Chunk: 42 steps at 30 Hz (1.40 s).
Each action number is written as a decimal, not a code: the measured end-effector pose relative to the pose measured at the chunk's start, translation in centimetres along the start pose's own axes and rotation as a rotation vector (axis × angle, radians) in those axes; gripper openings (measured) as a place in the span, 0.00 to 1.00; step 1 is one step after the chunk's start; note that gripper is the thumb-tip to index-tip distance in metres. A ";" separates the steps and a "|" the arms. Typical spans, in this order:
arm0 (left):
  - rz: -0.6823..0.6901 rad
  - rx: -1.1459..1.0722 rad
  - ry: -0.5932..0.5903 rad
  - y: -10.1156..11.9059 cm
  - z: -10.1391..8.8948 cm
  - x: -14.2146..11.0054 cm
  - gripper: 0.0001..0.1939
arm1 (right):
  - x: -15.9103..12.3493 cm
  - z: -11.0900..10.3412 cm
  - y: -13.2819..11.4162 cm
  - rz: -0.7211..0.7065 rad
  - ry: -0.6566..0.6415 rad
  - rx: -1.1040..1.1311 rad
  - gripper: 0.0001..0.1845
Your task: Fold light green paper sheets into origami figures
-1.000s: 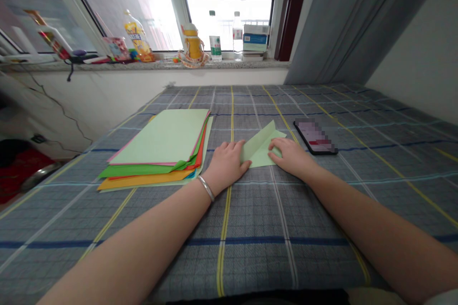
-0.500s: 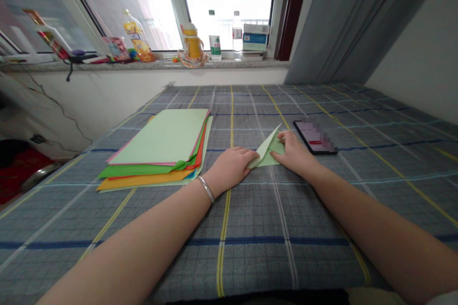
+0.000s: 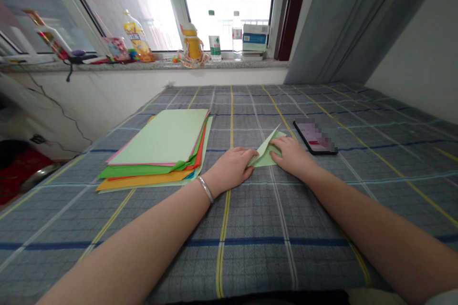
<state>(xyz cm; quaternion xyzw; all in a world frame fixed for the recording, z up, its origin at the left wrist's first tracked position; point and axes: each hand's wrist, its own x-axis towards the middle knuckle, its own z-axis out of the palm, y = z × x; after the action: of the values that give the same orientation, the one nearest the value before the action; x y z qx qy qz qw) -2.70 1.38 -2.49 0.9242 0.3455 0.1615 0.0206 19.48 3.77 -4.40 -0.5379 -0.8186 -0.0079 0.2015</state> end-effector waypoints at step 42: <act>-0.171 0.192 0.160 1.5 -0.3 0.6 0.15 | 0.1 -0.2 2.0 0.318 0.282 0.544 0.23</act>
<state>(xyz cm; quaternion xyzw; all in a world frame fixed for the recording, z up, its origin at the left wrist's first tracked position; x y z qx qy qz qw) -1.42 0.67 -1.79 0.8734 0.4372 0.1986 -0.0818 21.28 4.63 -4.61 -0.5787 -0.6608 0.1679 0.4474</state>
